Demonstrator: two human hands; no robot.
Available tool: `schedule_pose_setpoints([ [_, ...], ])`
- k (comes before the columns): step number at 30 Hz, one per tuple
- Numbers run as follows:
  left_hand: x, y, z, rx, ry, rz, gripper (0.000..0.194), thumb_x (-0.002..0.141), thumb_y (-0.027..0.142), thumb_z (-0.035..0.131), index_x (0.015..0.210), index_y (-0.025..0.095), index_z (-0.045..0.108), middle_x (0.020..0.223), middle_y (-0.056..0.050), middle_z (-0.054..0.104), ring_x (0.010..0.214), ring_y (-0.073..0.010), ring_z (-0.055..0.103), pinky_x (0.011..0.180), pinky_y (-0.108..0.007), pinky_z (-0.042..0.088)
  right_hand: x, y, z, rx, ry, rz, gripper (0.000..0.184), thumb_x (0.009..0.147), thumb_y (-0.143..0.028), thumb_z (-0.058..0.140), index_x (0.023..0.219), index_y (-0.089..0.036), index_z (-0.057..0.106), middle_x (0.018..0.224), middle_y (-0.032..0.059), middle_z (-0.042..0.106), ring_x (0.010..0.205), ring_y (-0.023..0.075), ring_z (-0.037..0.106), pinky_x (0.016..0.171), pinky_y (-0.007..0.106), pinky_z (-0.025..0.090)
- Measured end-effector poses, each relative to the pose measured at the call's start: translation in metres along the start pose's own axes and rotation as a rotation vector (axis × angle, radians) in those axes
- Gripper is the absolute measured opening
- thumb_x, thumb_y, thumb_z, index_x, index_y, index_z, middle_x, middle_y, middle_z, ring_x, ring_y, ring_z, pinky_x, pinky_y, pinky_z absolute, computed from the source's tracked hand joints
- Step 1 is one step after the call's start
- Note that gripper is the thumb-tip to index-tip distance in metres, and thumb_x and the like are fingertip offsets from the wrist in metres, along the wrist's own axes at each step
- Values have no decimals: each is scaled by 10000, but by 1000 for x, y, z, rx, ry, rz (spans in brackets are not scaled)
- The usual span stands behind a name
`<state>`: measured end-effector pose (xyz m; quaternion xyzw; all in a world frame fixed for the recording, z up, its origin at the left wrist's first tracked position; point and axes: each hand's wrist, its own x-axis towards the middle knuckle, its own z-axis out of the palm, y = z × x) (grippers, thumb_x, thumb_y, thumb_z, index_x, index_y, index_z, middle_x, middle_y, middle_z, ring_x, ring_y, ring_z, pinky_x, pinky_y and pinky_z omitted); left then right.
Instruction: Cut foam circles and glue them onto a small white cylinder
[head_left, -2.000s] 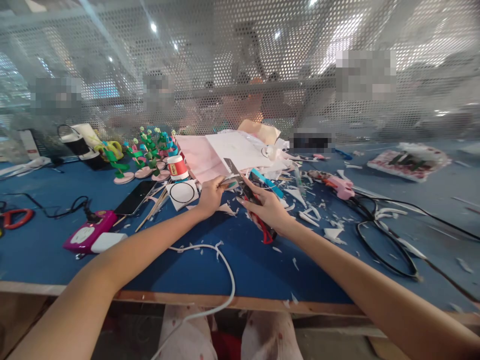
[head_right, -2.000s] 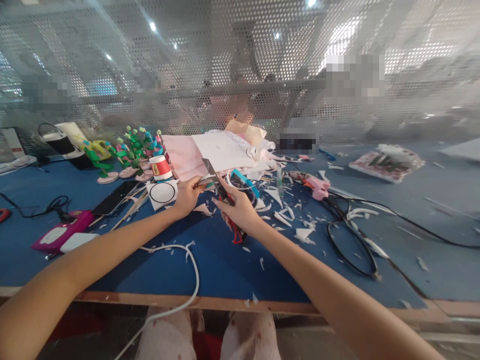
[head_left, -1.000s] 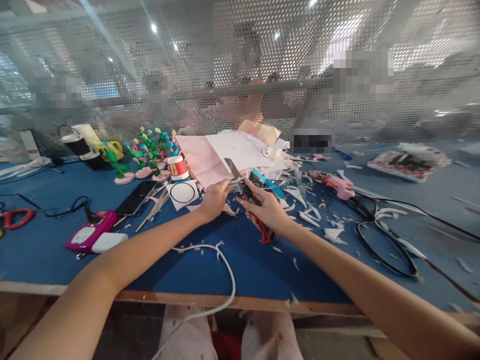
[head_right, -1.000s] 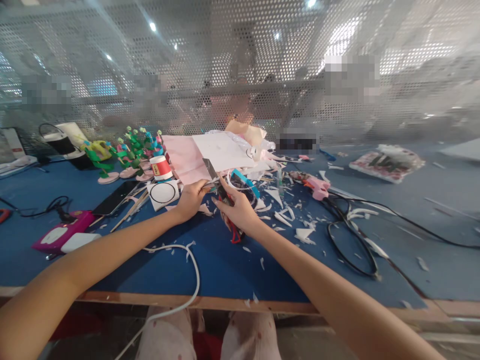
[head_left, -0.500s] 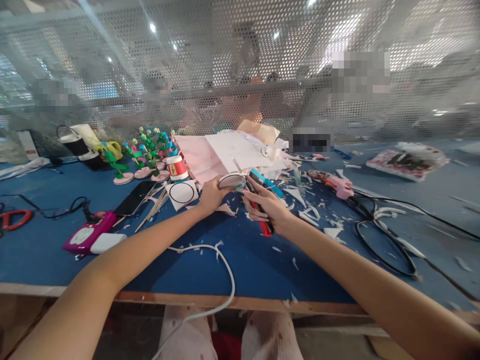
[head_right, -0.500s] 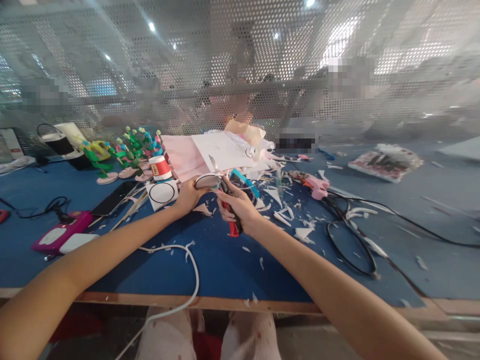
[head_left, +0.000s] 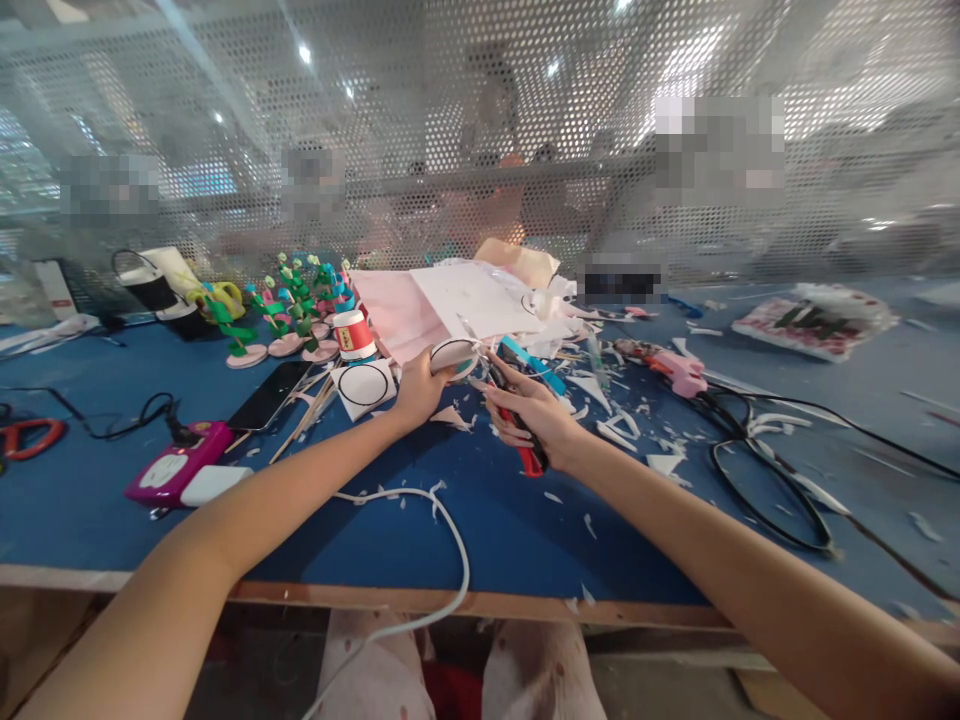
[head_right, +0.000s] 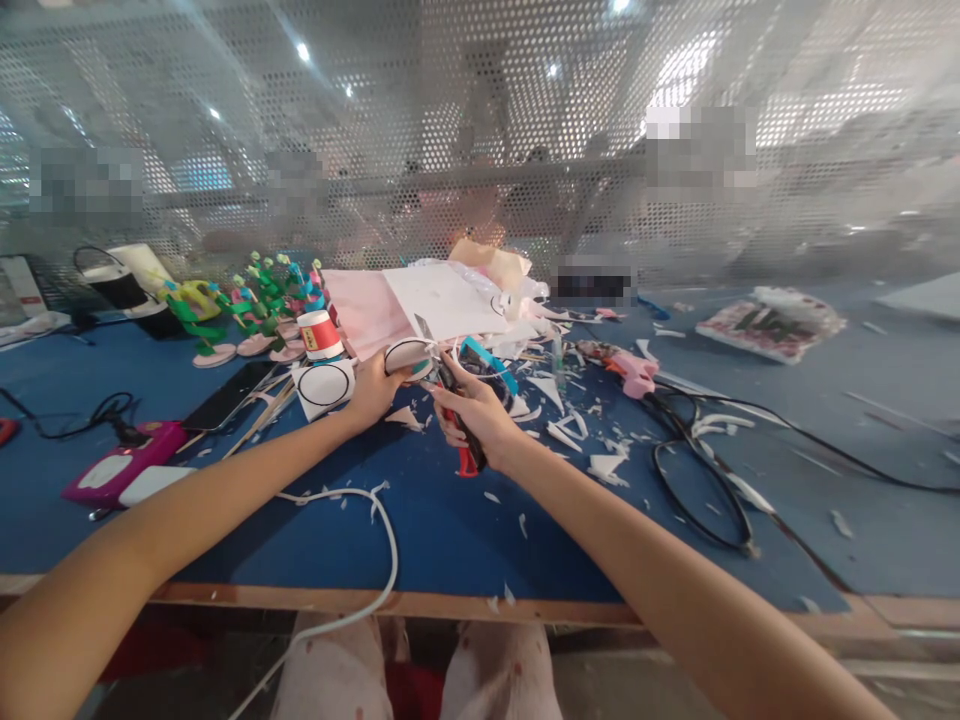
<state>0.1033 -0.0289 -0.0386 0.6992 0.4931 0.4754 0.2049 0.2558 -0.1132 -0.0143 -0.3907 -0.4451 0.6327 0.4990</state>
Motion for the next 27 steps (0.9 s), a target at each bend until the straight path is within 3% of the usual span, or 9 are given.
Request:
schedule_pose_setpoints([
  [11,-1,-1,-2,72,-32,101,196,768,135,633,963,153,639,890,-66,736,850,-219,674,777,-311,511,-6,-4,1,-64,20,-8,920,750,-244,686,1539,-233,211,452,-103,478,296,40,284,301,163,210],
  [27,-4,4,-4,87,-96,86,255,768,153,653,1023,153,646,900,-66,742,859,-218,678,762,-289,517,-10,-9,0,-84,-16,-12,901,768,-238,667,1541,-224,203,461,-103,471,310,37,298,303,154,228],
])
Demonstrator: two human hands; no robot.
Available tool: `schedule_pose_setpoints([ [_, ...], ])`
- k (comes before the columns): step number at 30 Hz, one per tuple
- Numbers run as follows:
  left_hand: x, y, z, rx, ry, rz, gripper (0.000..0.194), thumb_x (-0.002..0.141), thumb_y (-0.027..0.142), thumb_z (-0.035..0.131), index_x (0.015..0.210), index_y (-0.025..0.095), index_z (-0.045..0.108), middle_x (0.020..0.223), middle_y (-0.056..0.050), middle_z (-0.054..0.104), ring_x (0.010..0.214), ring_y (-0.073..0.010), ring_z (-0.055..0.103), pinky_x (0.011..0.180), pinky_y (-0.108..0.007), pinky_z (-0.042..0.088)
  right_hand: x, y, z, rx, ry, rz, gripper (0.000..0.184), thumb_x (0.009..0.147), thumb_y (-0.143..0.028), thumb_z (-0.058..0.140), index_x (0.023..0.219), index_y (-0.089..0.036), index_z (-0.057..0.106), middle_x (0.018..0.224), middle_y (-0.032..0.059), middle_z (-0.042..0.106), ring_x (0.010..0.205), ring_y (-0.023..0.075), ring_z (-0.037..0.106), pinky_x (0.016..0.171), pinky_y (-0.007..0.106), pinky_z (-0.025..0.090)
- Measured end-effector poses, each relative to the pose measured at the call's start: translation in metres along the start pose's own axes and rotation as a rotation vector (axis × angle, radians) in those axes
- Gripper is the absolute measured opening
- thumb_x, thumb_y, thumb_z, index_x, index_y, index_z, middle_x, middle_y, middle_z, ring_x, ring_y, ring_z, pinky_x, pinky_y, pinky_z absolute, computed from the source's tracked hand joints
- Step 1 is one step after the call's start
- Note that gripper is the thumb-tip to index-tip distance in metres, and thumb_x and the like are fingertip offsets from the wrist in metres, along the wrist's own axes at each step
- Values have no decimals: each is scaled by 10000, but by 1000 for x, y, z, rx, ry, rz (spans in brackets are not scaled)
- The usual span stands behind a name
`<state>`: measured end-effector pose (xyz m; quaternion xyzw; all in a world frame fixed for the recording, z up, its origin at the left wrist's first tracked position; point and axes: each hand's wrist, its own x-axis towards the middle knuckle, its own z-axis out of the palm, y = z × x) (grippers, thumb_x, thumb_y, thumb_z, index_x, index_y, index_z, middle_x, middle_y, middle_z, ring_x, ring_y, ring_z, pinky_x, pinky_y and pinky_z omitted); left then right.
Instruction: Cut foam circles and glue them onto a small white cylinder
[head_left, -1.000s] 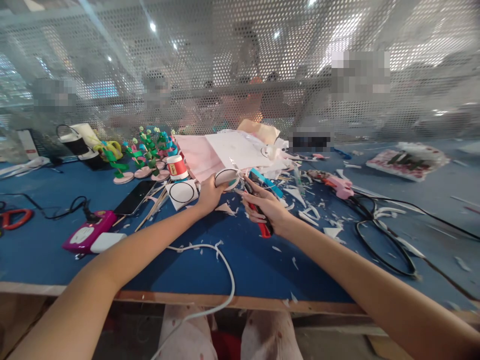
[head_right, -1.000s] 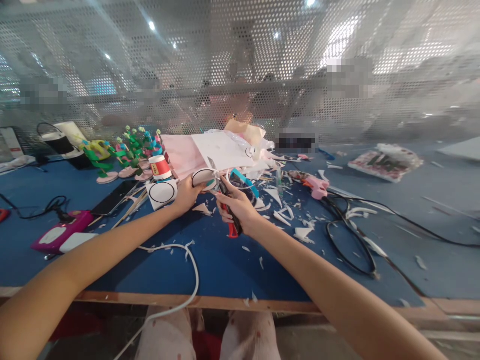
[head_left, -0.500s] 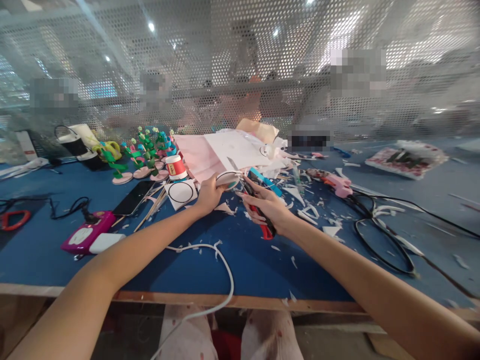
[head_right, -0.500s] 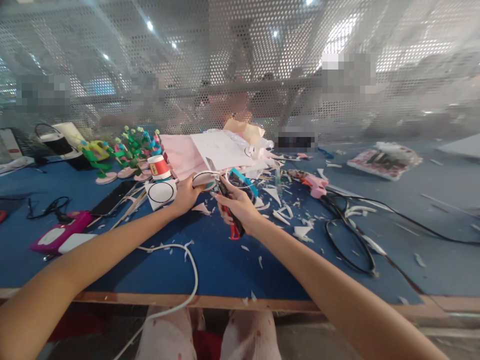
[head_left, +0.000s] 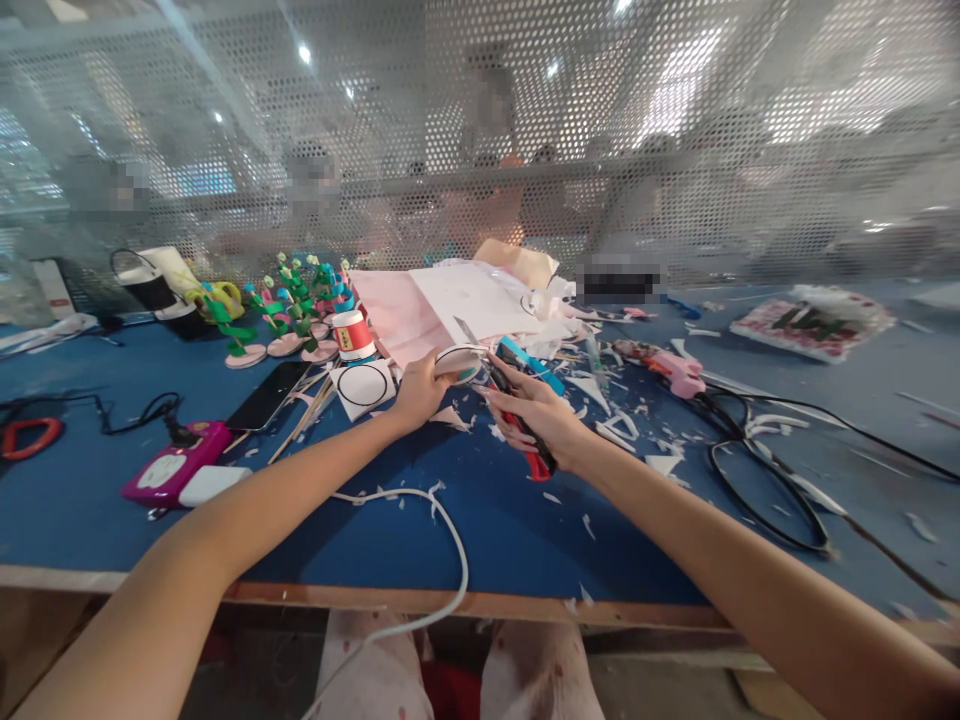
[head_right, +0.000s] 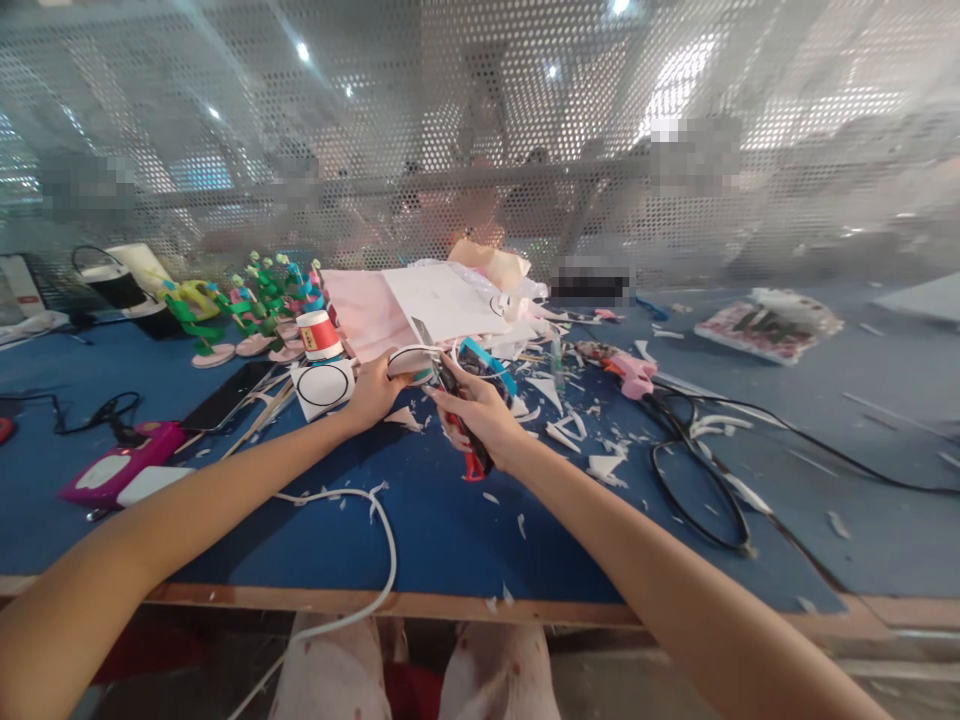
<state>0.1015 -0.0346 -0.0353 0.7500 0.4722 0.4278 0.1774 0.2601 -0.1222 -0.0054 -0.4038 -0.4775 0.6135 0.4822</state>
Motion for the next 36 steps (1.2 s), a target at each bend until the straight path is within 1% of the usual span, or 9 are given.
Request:
schedule_pose_setpoints([
  [3,0,1,0,-10,-6,-3,295,761,125,650,1053,164,644,946,-66,745,893,-216,679,780,-286,521,1,1,-1,-11,2,-4,916,756,-252,687,1538,-226,213,463,-100,475,308,38,309,300,152,229],
  [6,0,0,0,5,-11,-1,305,766,133,647,1069,158,641,943,-72,745,888,-220,679,789,-300,525,1,1,-2,-22,-4,-5,922,762,-255,685,1542,-205,196,467,-99,479,309,38,308,296,152,233],
  [11,-1,0,-1,67,-33,-16,330,776,159,644,1102,109,633,998,-134,732,922,-255,674,841,-352,516,1,1,-4,-53,3,-7,929,763,-277,692,1543,-200,193,465,-99,480,305,42,316,296,157,247],
  [17,-2,3,-1,134,-64,-2,323,790,184,633,1105,114,638,934,-121,734,871,-245,673,798,-330,514,0,1,-2,-62,3,-23,937,759,-291,706,1541,-186,201,460,-101,481,300,42,323,297,161,250],
  [22,-2,4,-2,190,-79,0,335,802,207,619,1126,121,622,890,-113,731,830,-235,659,794,-338,503,1,3,-1,-71,36,-32,942,755,-278,711,1539,-151,206,446,-101,476,297,49,326,283,169,247],
  [26,-2,6,-3,211,-113,0,322,805,220,612,1111,122,625,839,-108,723,778,-230,644,767,-335,500,3,6,-2,-92,40,-55,915,763,-270,704,1534,-154,225,460,-96,492,296,52,333,278,178,270],
  [30,-2,8,-3,199,-123,11,311,795,186,608,1103,144,623,846,-92,724,785,-223,646,755,-311,495,4,7,-3,-114,45,-57,909,758,-283,710,1528,-153,246,448,-99,486,286,57,342,272,183,288],
  [36,-1,11,-3,224,-164,-4,253,806,175,590,1052,131,630,838,-105,717,794,-233,651,723,-292,480,4,8,-2,-120,58,-60,907,761,-280,703,1527,-141,238,445,-100,492,283,58,335,269,182,282],
])
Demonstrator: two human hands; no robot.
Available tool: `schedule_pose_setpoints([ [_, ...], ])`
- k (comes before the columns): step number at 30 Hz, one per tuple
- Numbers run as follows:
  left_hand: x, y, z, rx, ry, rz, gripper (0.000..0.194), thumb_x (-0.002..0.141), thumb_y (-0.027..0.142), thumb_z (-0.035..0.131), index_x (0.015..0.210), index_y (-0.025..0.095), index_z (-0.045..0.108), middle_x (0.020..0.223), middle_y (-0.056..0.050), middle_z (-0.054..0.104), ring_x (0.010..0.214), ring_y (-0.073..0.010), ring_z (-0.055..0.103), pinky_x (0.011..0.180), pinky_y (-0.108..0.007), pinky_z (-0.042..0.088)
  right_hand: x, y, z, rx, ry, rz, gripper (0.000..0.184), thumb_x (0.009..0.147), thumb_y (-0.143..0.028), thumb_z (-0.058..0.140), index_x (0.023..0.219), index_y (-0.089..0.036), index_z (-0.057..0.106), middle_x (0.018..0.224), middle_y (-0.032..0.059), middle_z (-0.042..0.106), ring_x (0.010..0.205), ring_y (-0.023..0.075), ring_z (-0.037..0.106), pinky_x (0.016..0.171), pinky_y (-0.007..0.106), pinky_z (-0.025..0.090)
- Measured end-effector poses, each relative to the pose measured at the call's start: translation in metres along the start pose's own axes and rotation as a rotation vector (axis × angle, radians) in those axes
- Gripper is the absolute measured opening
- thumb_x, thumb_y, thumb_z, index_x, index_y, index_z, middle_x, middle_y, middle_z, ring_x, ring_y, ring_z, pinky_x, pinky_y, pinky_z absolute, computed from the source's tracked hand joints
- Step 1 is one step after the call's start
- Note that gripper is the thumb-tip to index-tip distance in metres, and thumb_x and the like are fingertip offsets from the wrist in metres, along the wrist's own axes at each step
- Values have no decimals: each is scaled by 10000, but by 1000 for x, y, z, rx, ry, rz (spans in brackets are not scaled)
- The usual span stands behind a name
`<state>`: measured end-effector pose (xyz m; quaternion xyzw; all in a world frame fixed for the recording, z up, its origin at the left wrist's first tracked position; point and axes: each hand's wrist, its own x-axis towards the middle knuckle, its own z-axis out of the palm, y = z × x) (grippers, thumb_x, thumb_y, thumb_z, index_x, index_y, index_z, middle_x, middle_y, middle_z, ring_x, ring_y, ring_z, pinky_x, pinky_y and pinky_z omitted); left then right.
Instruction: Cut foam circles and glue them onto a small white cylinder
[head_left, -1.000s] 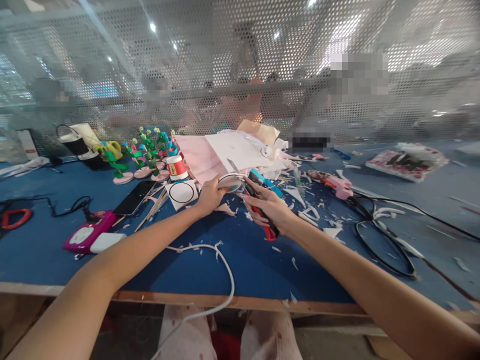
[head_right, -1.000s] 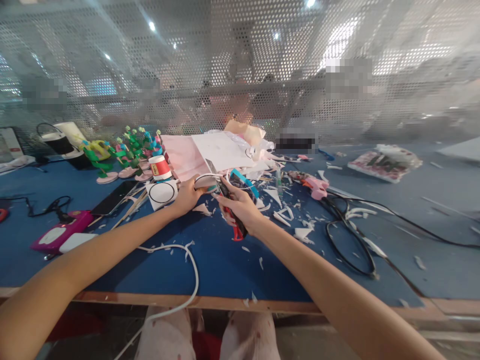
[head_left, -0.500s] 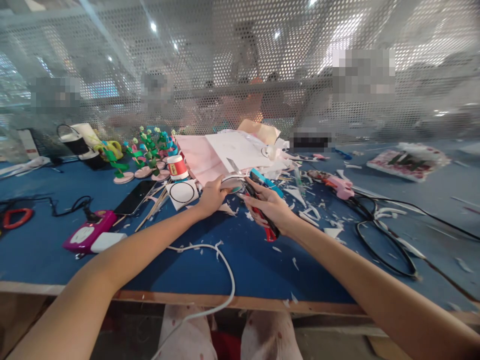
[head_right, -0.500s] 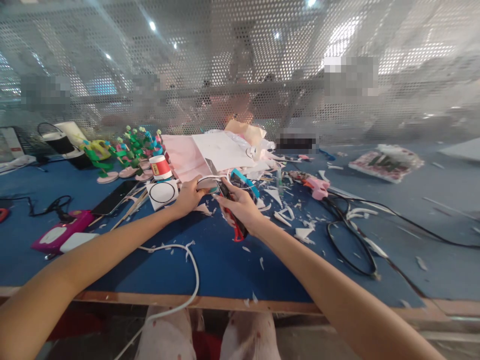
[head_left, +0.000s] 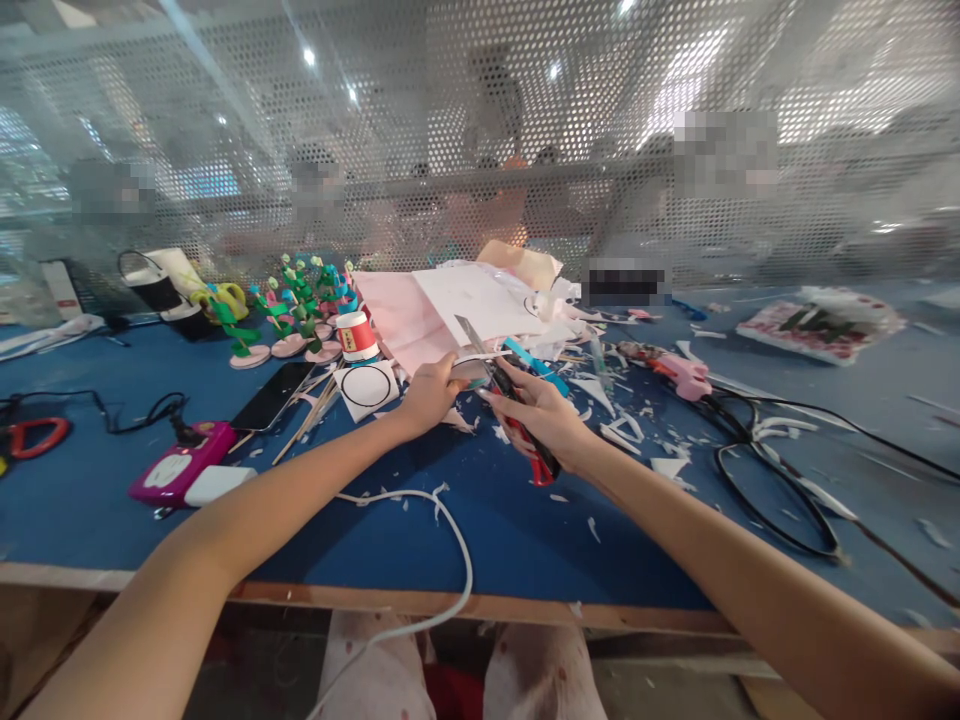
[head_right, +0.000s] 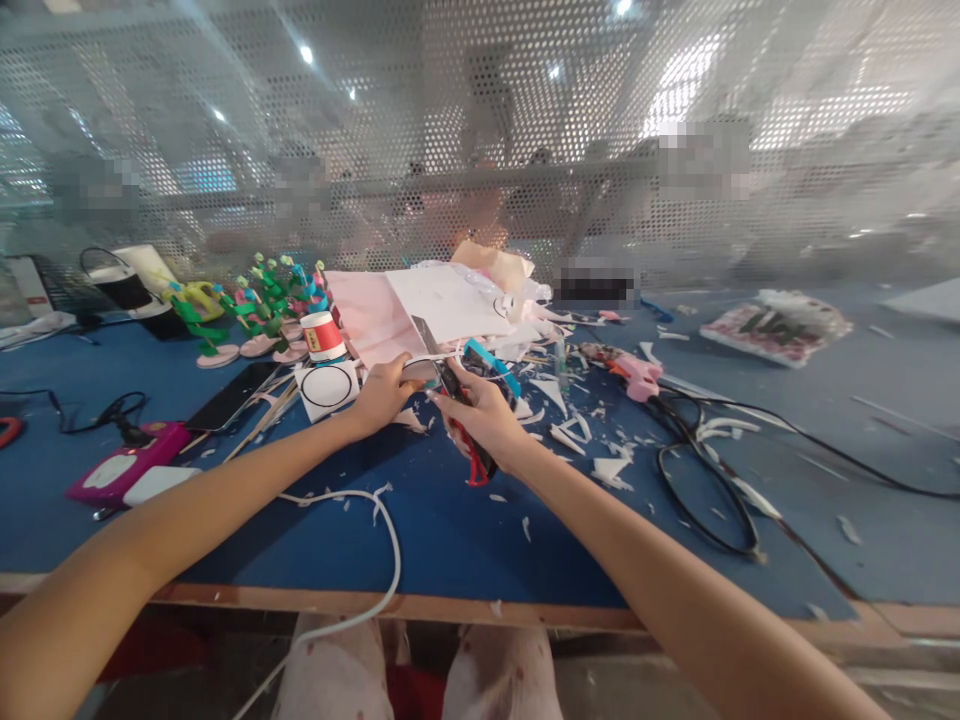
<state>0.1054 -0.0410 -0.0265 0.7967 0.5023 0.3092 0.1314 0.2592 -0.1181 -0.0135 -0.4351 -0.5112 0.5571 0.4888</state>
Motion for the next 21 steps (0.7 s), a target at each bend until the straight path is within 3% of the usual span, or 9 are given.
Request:
schedule_pose_setpoints([
  [6,-1,0,1,-107,43,-10,186,777,171,599,963,163,605,765,-58,686,746,-205,627,711,-289,473,-2,-5,1,25,-31,2,916,776,-289,690,1538,-149,201,439,-106,478,279,52,313,277,176,253],
  [12,3,-5,7,-353,240,-130,197,754,199,645,896,182,509,899,-55,667,870,-202,624,763,-294,481,-1,-11,4,114,-83,22,936,766,-299,691,1545,-226,178,440,-121,463,277,35,286,296,164,238],
  [21,1,-9,8,-480,192,-106,430,723,191,691,1030,171,391,1023,-96,618,961,-215,622,844,-353,511,2,-7,2,138,-44,73,897,762,-244,677,1536,-230,224,432,-112,448,296,46,297,302,158,211],
])
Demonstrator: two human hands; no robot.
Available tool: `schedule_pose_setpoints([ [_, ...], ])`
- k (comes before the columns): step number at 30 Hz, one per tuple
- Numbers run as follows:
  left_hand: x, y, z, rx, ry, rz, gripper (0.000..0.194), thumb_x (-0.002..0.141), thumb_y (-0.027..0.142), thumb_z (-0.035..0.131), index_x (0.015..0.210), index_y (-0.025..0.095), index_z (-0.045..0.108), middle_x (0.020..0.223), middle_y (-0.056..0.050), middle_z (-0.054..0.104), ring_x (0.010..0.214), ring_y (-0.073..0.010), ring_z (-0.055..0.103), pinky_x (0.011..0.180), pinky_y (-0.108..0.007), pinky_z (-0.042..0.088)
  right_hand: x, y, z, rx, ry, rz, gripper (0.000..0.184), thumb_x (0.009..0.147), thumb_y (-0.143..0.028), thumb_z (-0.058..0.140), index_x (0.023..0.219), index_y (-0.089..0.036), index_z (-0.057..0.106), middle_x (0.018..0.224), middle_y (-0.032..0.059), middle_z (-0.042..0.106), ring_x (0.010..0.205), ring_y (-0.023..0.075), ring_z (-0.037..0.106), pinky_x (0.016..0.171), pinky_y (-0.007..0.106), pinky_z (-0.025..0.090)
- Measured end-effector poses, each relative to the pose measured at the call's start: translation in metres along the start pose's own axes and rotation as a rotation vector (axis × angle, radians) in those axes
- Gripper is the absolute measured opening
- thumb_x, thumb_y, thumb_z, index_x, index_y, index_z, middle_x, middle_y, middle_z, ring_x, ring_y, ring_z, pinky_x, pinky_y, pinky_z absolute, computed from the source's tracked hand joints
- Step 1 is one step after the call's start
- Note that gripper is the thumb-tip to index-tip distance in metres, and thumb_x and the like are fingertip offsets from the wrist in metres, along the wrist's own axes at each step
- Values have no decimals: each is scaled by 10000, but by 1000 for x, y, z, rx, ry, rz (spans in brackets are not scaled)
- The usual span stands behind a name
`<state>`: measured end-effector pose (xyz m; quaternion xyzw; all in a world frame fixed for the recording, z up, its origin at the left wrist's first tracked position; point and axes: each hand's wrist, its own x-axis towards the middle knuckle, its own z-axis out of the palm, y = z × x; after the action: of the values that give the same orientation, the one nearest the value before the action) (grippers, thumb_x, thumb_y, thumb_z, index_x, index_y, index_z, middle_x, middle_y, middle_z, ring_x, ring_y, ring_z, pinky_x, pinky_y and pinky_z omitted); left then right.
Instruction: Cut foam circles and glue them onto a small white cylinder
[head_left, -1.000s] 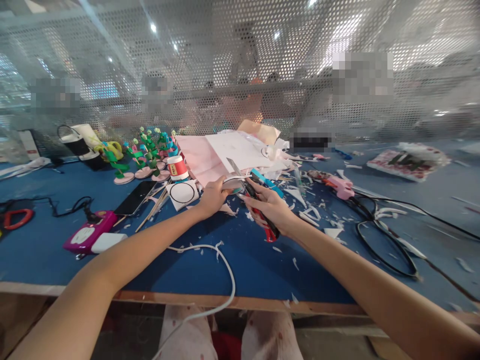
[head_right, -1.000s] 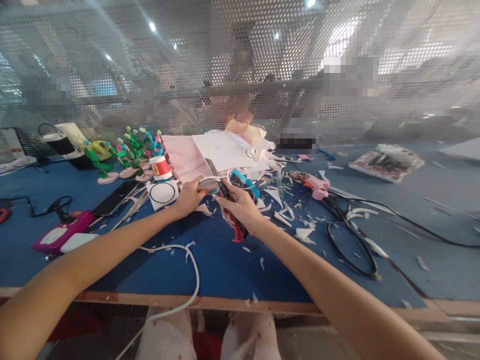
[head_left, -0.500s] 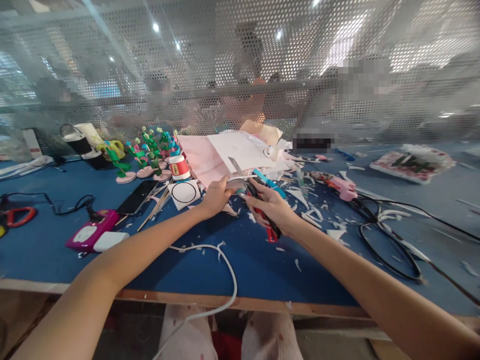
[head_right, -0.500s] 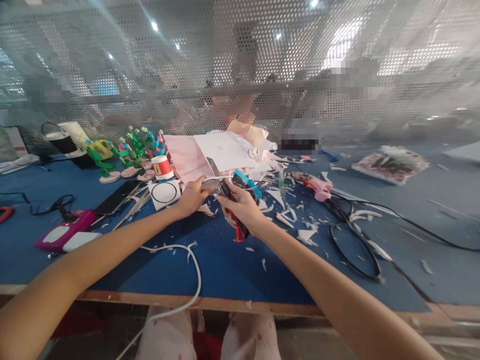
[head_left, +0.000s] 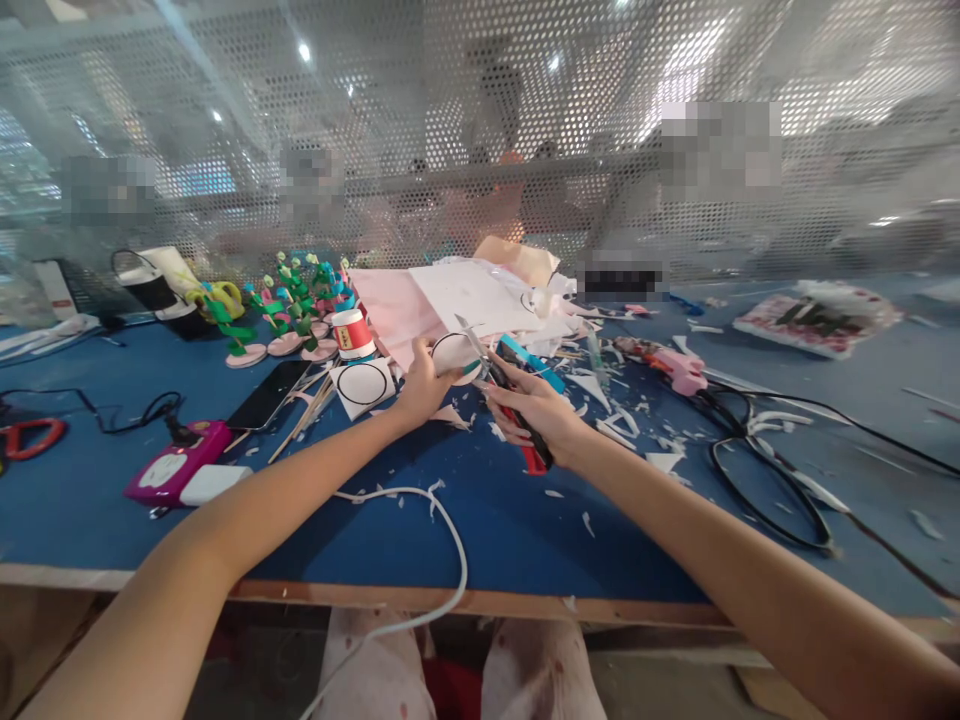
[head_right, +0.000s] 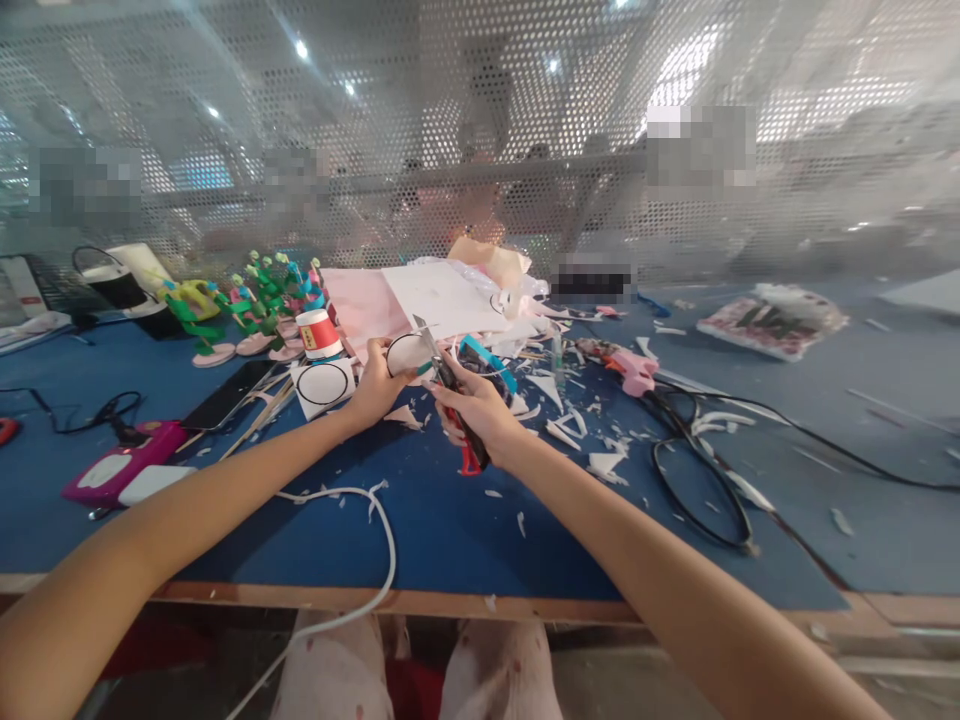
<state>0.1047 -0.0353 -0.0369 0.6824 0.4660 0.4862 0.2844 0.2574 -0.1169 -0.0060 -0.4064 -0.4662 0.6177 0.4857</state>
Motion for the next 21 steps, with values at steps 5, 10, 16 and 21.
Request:
schedule_pose_setpoints([
  [5,2,-3,0,-263,-27,-11,393,760,157,611,1100,202,419,1073,-68,588,854,-166,645,647,-281,586,-2,-4,1,35,9,41,843,789,-203,633,1532,-225,235,431,-110,441,287,46,280,302,156,204],
  [10,4,-5,-2,-375,-49,25,434,776,220,591,1193,219,473,1266,-95,530,922,-194,639,574,-273,608,-1,-6,-1,93,-7,95,761,830,-159,561,1520,-229,248,426,-115,410,287,43,256,298,139,186],
  [16,5,-13,0,-370,-97,97,519,750,212,620,1244,225,462,1213,-83,572,869,-180,639,617,-289,621,-1,-9,0,105,-2,109,678,829,-176,579,1466,-212,350,447,-105,418,297,32,252,296,127,196],
  [21,6,-15,1,-294,-66,64,262,752,206,594,982,178,472,852,-27,602,703,-149,617,564,-287,601,-4,-13,2,60,43,121,713,838,-143,542,1500,-210,287,433,-104,413,289,41,253,292,129,188],
])
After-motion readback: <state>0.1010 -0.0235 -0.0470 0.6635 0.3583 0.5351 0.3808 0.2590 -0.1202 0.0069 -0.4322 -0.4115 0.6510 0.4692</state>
